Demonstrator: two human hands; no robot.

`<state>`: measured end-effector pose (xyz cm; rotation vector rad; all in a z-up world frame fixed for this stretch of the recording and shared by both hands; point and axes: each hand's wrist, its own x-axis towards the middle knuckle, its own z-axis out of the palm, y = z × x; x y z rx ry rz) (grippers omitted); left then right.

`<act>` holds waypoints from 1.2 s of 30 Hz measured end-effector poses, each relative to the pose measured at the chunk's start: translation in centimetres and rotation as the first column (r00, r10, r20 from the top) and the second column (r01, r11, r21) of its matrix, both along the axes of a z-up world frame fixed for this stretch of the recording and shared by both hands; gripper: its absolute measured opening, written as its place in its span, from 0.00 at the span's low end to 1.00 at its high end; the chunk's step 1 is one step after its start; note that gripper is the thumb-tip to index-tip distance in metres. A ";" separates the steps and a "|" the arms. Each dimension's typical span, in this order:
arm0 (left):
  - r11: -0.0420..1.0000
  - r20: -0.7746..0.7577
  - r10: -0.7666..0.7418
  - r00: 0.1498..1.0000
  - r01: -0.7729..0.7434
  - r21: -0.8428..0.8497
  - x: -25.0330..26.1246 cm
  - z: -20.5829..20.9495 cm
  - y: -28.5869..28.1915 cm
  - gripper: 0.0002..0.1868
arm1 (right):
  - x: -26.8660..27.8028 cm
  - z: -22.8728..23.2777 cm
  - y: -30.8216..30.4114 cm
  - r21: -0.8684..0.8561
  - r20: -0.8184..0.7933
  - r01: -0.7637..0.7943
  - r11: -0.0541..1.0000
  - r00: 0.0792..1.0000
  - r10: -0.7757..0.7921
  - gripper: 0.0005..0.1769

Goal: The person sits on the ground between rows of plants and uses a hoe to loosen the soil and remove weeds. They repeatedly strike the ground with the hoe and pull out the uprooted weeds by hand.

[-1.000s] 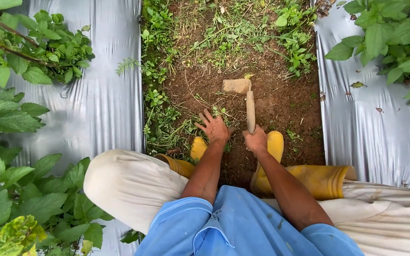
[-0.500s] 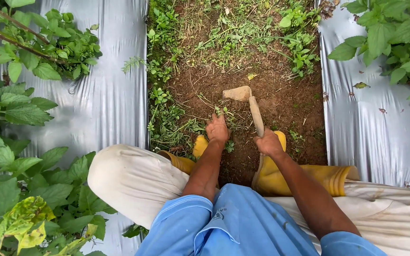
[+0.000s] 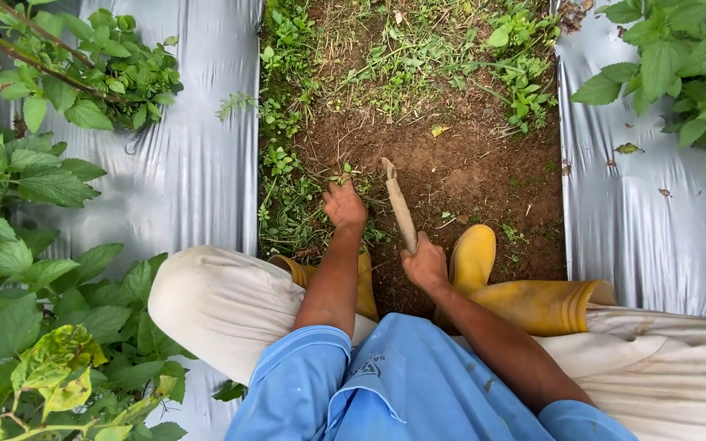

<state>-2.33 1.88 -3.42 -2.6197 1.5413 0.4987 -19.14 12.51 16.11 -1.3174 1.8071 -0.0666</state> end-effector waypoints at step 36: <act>0.919 0.053 0.203 0.978 -0.171 -0.355 -4.6 7.4 1.4 0.22 | -1.8 -7.5 -3.9 0.091 0.155 -0.096 0.991 0.984 0.081 0.18</act>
